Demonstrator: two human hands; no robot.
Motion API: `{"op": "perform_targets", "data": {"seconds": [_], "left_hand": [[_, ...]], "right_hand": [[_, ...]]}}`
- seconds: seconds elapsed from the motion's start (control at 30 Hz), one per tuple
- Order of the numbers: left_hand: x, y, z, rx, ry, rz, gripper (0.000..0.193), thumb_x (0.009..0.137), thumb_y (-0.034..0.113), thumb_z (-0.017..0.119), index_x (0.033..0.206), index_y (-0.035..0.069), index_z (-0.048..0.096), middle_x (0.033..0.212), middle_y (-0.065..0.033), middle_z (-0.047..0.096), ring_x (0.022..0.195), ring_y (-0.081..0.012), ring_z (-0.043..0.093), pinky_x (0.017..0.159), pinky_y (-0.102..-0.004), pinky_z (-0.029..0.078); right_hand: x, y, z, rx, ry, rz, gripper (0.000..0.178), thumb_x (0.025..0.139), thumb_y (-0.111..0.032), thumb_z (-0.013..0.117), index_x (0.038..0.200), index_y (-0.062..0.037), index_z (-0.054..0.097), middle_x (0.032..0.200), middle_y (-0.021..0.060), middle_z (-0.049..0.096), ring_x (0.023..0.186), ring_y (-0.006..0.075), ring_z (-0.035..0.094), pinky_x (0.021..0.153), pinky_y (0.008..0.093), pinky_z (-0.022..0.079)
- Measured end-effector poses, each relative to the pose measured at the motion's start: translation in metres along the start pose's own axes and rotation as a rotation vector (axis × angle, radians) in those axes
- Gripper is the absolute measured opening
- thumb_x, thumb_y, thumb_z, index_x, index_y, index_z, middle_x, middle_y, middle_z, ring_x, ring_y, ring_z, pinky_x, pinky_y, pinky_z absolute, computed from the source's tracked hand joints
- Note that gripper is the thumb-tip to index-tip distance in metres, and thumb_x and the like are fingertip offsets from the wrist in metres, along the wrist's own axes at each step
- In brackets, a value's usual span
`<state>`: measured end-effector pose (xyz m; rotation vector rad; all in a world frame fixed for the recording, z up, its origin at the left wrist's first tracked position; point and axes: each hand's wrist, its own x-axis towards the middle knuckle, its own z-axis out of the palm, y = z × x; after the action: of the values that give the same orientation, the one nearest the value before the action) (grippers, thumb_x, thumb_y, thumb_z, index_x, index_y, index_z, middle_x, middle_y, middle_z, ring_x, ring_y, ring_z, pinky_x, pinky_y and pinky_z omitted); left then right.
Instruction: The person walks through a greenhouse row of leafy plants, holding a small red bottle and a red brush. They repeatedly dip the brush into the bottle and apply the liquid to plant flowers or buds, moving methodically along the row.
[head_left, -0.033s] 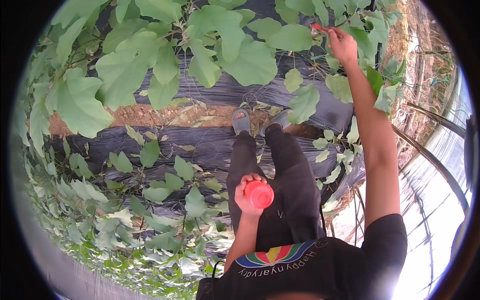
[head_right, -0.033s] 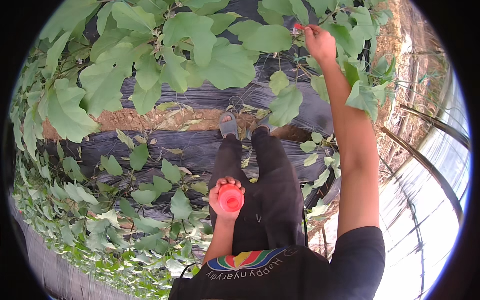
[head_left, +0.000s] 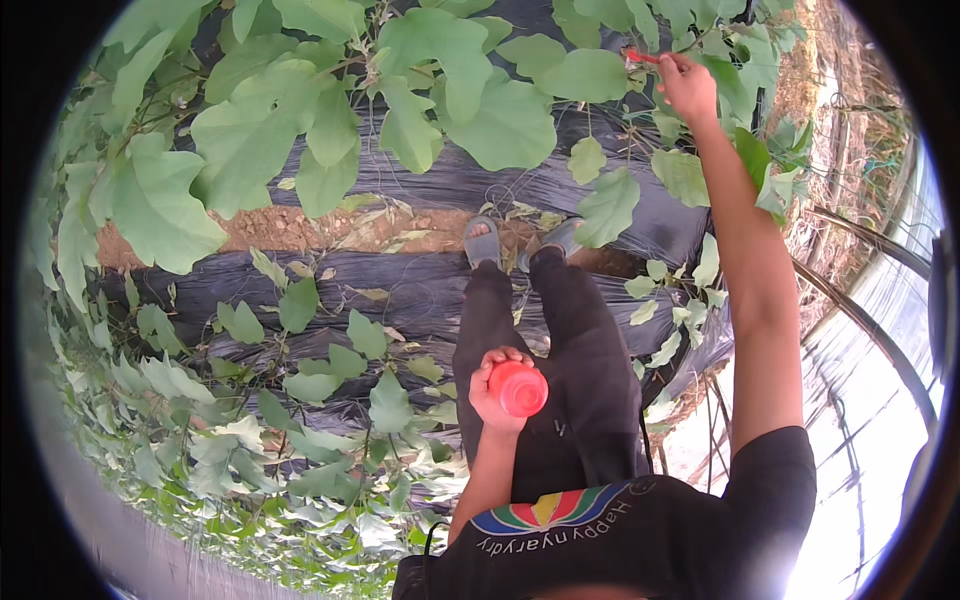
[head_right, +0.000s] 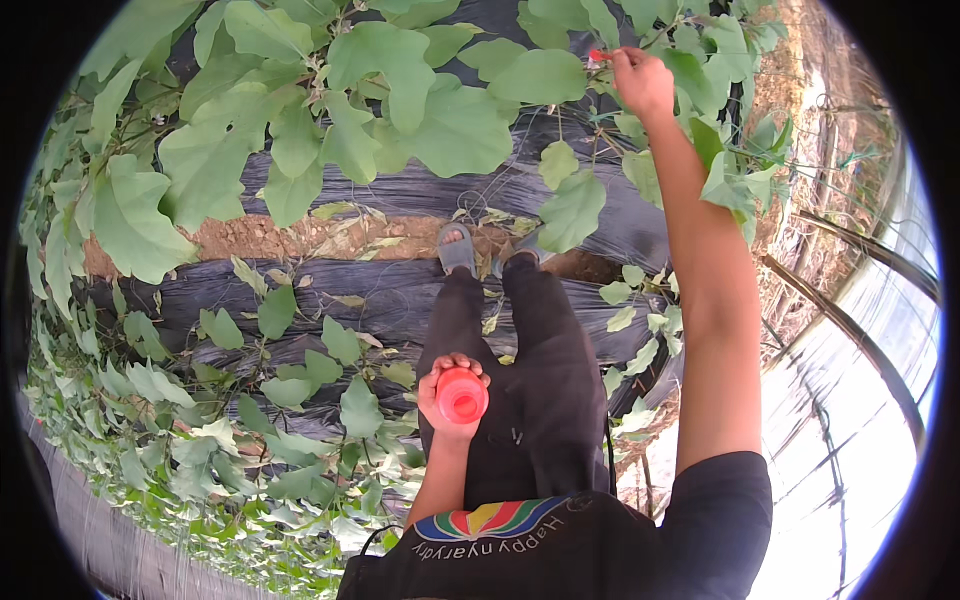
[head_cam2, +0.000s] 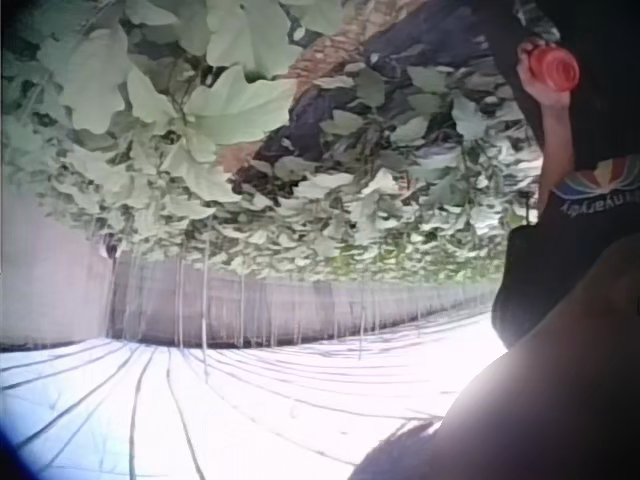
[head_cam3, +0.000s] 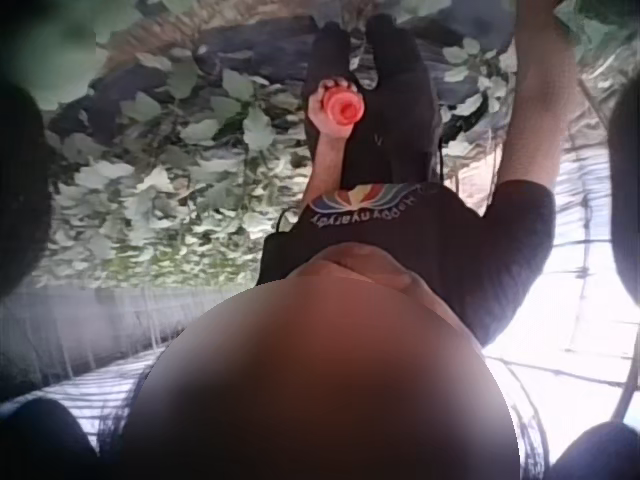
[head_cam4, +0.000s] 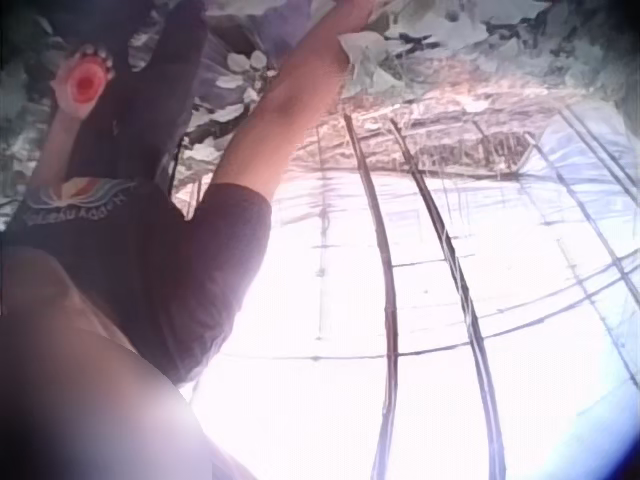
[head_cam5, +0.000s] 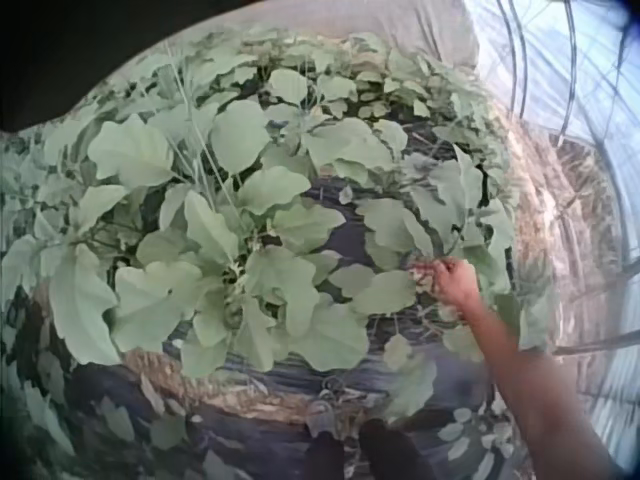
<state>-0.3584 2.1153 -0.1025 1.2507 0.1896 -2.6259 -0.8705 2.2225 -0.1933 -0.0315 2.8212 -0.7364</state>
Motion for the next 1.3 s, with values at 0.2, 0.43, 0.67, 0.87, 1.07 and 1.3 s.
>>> {"op": "perform_targets", "data": {"seconds": [0.2,0.43,0.67,0.87,1.07,1.3], "left_hand": [[0.001,0.001,-0.010,0.005,0.041,0.059,0.024,0.095,0.026,0.044,0.095,0.008,0.061,0.100,-0.0104,0.060,0.094,-0.0272,0.058,0.077,-0.0408,0.050],[0.002,-0.001,-0.013,-0.006,0.070,0.063,0.025,0.095,0.026,0.044,0.095,0.008,0.061,0.099,-0.0104,0.060,0.094,-0.0275,0.058,0.077,-0.0413,0.051],[0.006,-0.006,-0.010,-0.001,0.068,0.049,0.024,0.094,0.026,0.046,0.094,0.007,0.061,0.098,-0.0107,0.061,0.094,-0.0285,0.059,0.078,-0.0428,0.052],[0.007,-0.008,-0.012,0.007,0.077,0.055,0.023,0.094,0.025,0.046,0.094,0.007,0.060,0.098,-0.0109,0.061,0.094,-0.0283,0.059,0.079,-0.0428,0.053],[0.008,-0.012,-0.008,0.001,0.086,0.050,0.023,0.094,0.025,0.046,0.093,0.007,0.060,0.098,-0.0106,0.061,0.094,-0.0280,0.059,0.078,-0.0427,0.054],[0.010,-0.016,-0.004,-0.011,0.127,0.045,0.023,0.091,0.024,0.045,0.092,0.005,0.058,0.096,-0.0135,0.060,0.091,-0.0304,0.057,0.085,-0.0408,0.048]], "right_hand": [[0.033,-0.011,0.010,-0.087,-0.106,0.232,0.039,0.089,-0.039,0.054,0.115,-0.0159,0.071,0.072,0.0025,0.073,0.060,0.0144,0.069,0.073,0.0284,0.055],[0.045,-0.020,-0.001,-0.262,-0.116,0.237,0.038,0.086,-0.039,0.054,0.113,-0.0201,0.072,0.080,0.0035,0.074,0.071,0.0183,0.071,0.079,0.0320,0.055],[0.051,-0.037,-0.005,-0.426,-0.075,-0.011,0.041,0.085,-0.043,0.054,0.111,-0.0191,0.073,0.109,0.0175,0.070,0.103,0.0381,0.065,0.093,0.0437,0.051],[0.063,-0.032,0.002,-0.496,-0.200,0.035,0.041,0.085,-0.042,0.053,0.112,-0.0177,0.073,0.102,0.0163,0.072,0.098,0.0346,0.068,0.092,0.0416,0.052],[0.057,-0.032,0.002,-0.276,-0.208,0.095,0.039,0.086,-0.040,0.053,0.109,-0.0168,0.074,0.091,0.0134,0.073,0.093,0.0324,0.069,0.089,0.0403,0.052],[0.053,-0.057,-0.013,-0.630,-0.180,-0.141,0.037,0.086,-0.039,0.054,0.104,-0.0156,0.076,0.095,0.0165,0.073,0.096,0.0346,0.068,0.090,0.0414,0.052]]}}
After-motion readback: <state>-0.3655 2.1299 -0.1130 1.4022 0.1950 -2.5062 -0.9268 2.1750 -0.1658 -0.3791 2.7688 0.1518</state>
